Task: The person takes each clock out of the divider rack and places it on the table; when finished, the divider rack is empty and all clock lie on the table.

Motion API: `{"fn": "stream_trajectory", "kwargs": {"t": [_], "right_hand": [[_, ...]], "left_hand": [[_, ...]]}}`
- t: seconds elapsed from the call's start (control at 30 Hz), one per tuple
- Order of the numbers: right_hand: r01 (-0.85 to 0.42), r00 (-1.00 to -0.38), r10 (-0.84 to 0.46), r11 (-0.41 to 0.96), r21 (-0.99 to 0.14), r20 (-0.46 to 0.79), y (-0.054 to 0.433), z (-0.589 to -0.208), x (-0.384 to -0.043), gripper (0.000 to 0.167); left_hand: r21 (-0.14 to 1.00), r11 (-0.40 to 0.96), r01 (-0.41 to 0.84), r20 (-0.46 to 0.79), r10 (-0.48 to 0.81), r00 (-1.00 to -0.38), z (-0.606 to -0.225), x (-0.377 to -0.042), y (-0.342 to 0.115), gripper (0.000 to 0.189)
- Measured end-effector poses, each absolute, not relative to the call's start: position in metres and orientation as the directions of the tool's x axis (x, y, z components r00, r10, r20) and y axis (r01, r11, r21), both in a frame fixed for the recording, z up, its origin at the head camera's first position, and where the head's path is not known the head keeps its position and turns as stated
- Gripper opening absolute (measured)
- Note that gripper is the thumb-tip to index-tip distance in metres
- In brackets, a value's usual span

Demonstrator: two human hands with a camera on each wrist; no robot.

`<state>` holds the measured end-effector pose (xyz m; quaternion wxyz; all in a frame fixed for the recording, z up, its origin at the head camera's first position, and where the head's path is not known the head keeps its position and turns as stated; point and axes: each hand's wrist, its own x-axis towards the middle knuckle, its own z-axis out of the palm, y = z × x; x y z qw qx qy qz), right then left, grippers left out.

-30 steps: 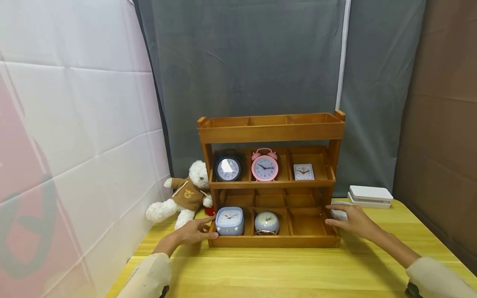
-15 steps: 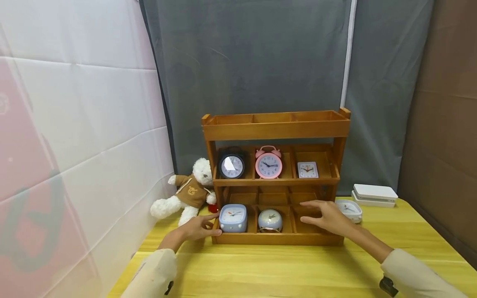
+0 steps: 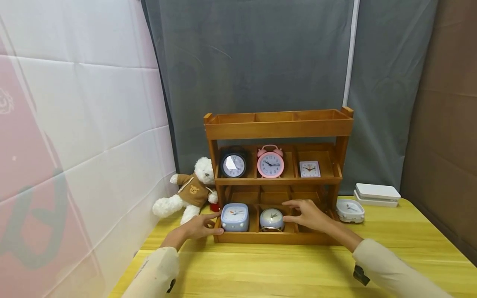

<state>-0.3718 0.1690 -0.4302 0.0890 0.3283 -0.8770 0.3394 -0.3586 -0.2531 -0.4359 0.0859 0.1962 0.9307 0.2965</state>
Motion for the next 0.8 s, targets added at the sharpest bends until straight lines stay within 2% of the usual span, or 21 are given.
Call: {"fn": "stream_trajectory", "kwargs": {"t": [0.33,0.8], "right_hand": [[-0.616,-0.775,-0.555,0.553,-0.561,0.304,0.148,-0.441,-0.384,0.06],[-0.659,-0.745,-0.594,0.581,-0.478,0.305,0.125,-0.451,-0.392,0.06]], "left_hand": [[0.586,0.753,0.3,-0.058,0.409,-0.911,-0.436,-0.361,-0.254,0.081],[0.614,0.726,0.31,-0.055,0.431,-0.901,-0.434,-0.358,-0.255,0.08]]}}
